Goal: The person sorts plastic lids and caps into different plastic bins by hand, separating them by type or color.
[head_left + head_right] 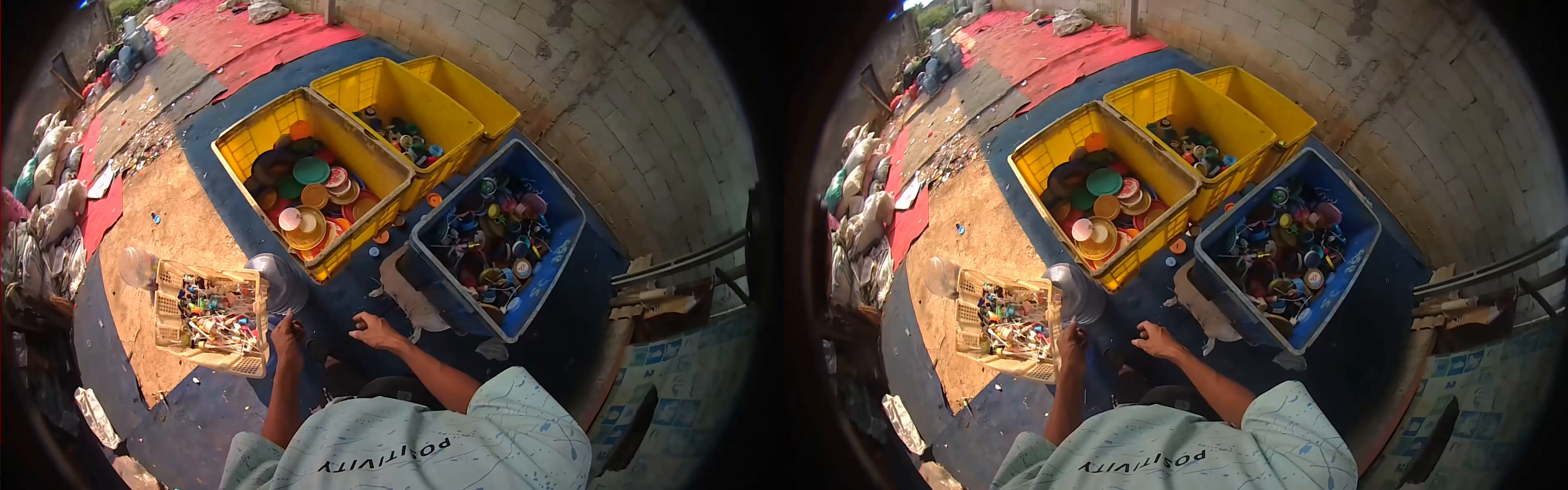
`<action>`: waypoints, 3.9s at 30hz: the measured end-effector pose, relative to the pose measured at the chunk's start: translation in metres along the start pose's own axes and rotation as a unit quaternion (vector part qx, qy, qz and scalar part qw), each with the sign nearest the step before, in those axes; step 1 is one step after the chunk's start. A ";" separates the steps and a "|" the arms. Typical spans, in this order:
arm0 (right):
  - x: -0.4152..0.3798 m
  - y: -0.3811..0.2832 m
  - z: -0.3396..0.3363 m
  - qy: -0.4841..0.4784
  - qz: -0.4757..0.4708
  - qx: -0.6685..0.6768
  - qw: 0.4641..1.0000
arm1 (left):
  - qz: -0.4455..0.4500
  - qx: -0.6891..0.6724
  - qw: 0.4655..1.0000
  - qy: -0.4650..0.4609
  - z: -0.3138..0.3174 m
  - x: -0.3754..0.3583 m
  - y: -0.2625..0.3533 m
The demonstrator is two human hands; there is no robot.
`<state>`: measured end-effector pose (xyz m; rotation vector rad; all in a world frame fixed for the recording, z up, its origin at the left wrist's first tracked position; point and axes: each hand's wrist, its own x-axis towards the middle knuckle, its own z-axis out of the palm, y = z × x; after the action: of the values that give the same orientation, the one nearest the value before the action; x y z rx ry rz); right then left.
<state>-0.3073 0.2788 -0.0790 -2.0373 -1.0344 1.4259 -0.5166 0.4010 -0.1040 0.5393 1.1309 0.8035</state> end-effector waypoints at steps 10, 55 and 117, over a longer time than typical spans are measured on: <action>-0.247 0.184 -0.146 0.060 -0.025 0.364 0.929 | -0.010 0.090 0.984 -0.155 0.249 -0.141 -0.135; -0.086 0.272 -0.585 -0.097 -0.207 -0.155 0.961 | 0.156 0.473 0.857 0.132 0.490 -0.105 -0.305; -0.243 0.198 -0.220 -0.332 -0.210 0.071 0.917 | 0.232 -0.432 0.785 0.379 0.270 -0.542 -0.413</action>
<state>-0.0852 -0.0211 0.0055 -1.1215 -1.4657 1.9105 -0.2551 -0.2762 -0.0014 -0.3640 1.1821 1.9517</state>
